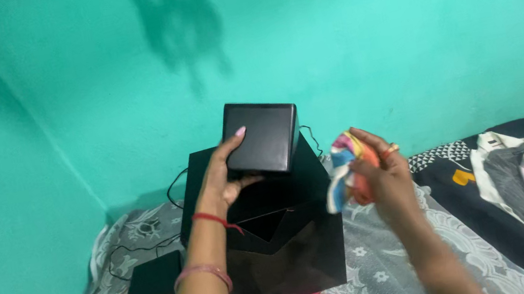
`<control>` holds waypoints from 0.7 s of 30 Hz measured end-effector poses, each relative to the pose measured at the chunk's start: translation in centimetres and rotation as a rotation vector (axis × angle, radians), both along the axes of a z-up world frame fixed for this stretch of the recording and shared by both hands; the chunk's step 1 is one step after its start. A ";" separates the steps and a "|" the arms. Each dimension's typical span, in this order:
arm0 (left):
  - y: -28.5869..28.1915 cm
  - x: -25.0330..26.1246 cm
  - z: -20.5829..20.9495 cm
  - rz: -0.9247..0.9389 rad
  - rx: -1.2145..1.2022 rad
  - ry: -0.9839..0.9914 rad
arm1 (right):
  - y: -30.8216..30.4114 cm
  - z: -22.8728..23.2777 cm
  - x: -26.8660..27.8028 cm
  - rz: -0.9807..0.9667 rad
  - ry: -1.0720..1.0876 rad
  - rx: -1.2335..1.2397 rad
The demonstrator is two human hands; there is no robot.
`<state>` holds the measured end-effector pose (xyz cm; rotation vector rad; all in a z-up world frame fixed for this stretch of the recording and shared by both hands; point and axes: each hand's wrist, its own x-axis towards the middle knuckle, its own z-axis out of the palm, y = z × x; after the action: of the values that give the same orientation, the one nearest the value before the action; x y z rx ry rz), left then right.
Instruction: The person wipes the surfaces of a black speaker system and a remote control using a colorful cloth. They clean each speaker and the central unit, then wipe the remote and place it on the speaker system.
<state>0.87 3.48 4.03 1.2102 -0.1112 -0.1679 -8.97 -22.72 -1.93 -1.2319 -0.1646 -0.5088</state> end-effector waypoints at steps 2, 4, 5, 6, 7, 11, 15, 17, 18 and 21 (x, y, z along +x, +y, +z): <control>0.2 -0.3 -0.7 0.009 -0.067 0.005 | 2.5 0.1 0.0 -0.026 0.061 -0.029; 0.3 -0.3 -1.3 -0.026 -0.074 -0.007 | 5.5 0.0 0.8 -0.072 -0.055 -0.131; 0.5 -0.3 -1.6 -0.064 -0.049 -0.023 | 7.2 0.0 1.5 -0.102 -0.201 -0.220; 0.7 -0.2 -1.8 -0.103 -0.024 -0.039 | 8.3 -0.2 2.1 -0.131 -0.348 -0.311; 1.0 -0.4 -2.1 -0.125 -0.014 -0.044 | 9.1 -0.4 2.6 -0.171 -0.362 -0.290; 1.6 -1.1 -2.4 -0.148 0.042 -0.124 | 10.0 -0.2 6.2 -0.219 -0.356 -0.128; 0.9 -1.7 -2.2 -0.090 0.114 -0.155 | 8.6 0.6 9.8 -0.074 -0.196 0.107; 0.5 -2.1 -2.4 -0.072 0.160 -0.161 | 8.0 1.1 11.1 0.051 -0.235 0.237; 0.3 -2.1 -2.4 -0.064 0.183 -0.163 | 7.9 1.3 11.5 0.113 -0.253 0.303; -0.2 -1.8 -3.1 -0.026 0.105 -0.161 | 7.9 1.5 11.4 0.083 -0.120 0.286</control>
<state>-0.98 3.33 0.92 1.3272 -0.2615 -0.0998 2.38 -14.85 -0.46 -0.9122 -0.2357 -0.5148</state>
